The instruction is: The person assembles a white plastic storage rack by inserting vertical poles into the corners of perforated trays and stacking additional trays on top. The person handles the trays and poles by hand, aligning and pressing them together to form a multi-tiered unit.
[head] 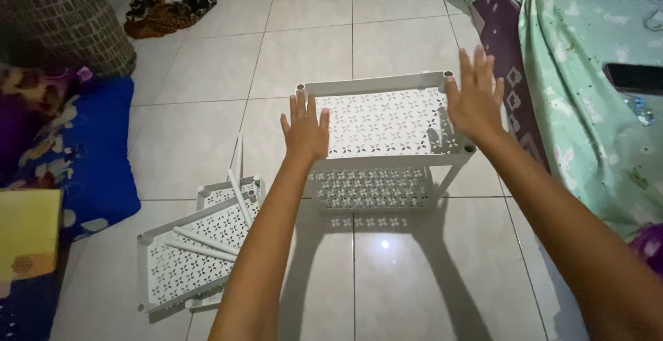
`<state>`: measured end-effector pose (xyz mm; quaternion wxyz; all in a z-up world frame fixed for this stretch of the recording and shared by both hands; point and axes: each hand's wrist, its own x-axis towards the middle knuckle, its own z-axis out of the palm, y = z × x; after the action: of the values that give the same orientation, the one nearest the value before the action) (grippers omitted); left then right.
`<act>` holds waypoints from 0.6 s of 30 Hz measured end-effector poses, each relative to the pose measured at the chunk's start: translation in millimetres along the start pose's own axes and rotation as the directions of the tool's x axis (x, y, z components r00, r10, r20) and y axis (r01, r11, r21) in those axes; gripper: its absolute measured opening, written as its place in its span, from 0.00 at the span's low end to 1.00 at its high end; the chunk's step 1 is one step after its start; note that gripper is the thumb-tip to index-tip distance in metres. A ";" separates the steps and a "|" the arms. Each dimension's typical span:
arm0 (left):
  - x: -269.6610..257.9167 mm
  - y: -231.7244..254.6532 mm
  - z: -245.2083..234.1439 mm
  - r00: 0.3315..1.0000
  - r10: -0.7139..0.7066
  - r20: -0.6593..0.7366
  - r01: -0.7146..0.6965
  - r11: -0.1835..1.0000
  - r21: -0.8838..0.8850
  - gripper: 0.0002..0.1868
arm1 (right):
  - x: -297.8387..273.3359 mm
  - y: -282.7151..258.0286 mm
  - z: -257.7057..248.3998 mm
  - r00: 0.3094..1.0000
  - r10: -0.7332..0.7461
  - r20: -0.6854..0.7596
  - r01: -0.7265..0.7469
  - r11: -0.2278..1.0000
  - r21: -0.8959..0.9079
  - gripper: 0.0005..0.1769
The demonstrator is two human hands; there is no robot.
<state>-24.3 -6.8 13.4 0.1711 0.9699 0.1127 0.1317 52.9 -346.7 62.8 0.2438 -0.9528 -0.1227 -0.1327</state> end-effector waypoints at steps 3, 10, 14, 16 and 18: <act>-8.1 7.0 7.6 0.998 -0.034 0.061 0.026 0.993 0.114 0.40 | -10.4 -13.6 3.0 0.991 -0.003 0.137 0.014 0.997 -0.076 0.41; -14.4 2.5 16.6 0.995 -0.051 0.089 0.037 0.987 0.156 0.43 | -34.7 -0.7 34.4 0.993 0.027 0.115 -0.013 0.993 -0.121 0.37; -16.5 4.6 9.0 0.998 -0.050 -0.034 0.051 0.999 0.011 0.41 | -35.2 13.4 27.7 0.995 0.073 -0.068 -0.056 0.971 0.233 0.36; -16.7 4.5 3.7 0.993 -0.055 -0.100 0.051 0.998 -0.046 0.41 | -30.5 17.1 24.7 0.970 0.239 0.044 -0.234 0.871 0.433 0.37; -24.1 5.5 6.4 0.989 -0.015 -0.145 0.006 0.998 -0.060 0.38 | -37.0 29.1 24.7 0.821 0.438 0.366 -0.571 0.645 0.509 0.38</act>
<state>-44.1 -20.1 4.4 0.1921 0.9515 0.1260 0.2045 31.8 -365.5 17.7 0.5440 -0.8297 0.0890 0.0876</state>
